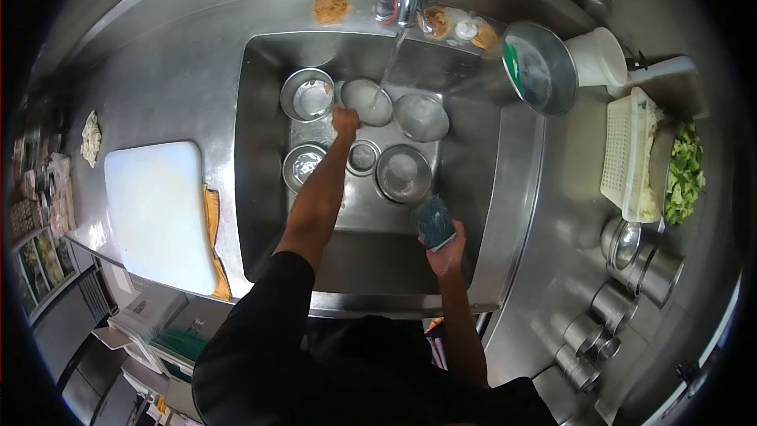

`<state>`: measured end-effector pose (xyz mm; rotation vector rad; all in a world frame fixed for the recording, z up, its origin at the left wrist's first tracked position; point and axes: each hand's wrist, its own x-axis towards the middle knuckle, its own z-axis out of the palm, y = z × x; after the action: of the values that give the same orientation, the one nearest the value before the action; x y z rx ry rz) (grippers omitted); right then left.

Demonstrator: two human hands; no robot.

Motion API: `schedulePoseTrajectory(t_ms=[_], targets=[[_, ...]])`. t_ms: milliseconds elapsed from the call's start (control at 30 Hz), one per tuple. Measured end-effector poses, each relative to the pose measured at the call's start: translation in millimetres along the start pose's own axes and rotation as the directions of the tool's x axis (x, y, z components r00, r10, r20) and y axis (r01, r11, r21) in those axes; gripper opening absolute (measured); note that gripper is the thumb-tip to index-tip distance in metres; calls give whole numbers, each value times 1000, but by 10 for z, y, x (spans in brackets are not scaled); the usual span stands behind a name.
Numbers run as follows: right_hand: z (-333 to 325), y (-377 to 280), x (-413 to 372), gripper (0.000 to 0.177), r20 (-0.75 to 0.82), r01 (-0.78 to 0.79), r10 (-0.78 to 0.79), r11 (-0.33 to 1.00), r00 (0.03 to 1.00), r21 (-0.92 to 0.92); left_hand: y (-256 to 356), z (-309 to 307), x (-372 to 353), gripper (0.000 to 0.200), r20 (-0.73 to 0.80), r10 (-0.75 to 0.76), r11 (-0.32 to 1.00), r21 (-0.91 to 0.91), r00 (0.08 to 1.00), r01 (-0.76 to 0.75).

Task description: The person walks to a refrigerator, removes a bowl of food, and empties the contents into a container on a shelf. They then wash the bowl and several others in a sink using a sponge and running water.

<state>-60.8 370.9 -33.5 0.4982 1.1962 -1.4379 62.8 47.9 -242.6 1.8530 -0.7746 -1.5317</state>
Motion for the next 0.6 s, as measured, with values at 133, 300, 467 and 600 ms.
schedulePoseTrajectory(t_ms=[133,300,467,600], targets=[[152,-87,-15,30,80,98,-99,995,992,18,234,-222,-3,24,333,114,993,-39,936,-107],[197,-194,173,38,118,93,-77,986,990,-136,115,-433,-216,22,326,128,970,-236,936,-51],[435,-494,915,46,217,396,-344,632,913,-666,-58,-221,-507,22,107,85,784,-621,991,0],[548,-482,667,47,331,445,-297,614,895,-652,231,-225,-385,20,-176,397,808,-399,901,-434]])
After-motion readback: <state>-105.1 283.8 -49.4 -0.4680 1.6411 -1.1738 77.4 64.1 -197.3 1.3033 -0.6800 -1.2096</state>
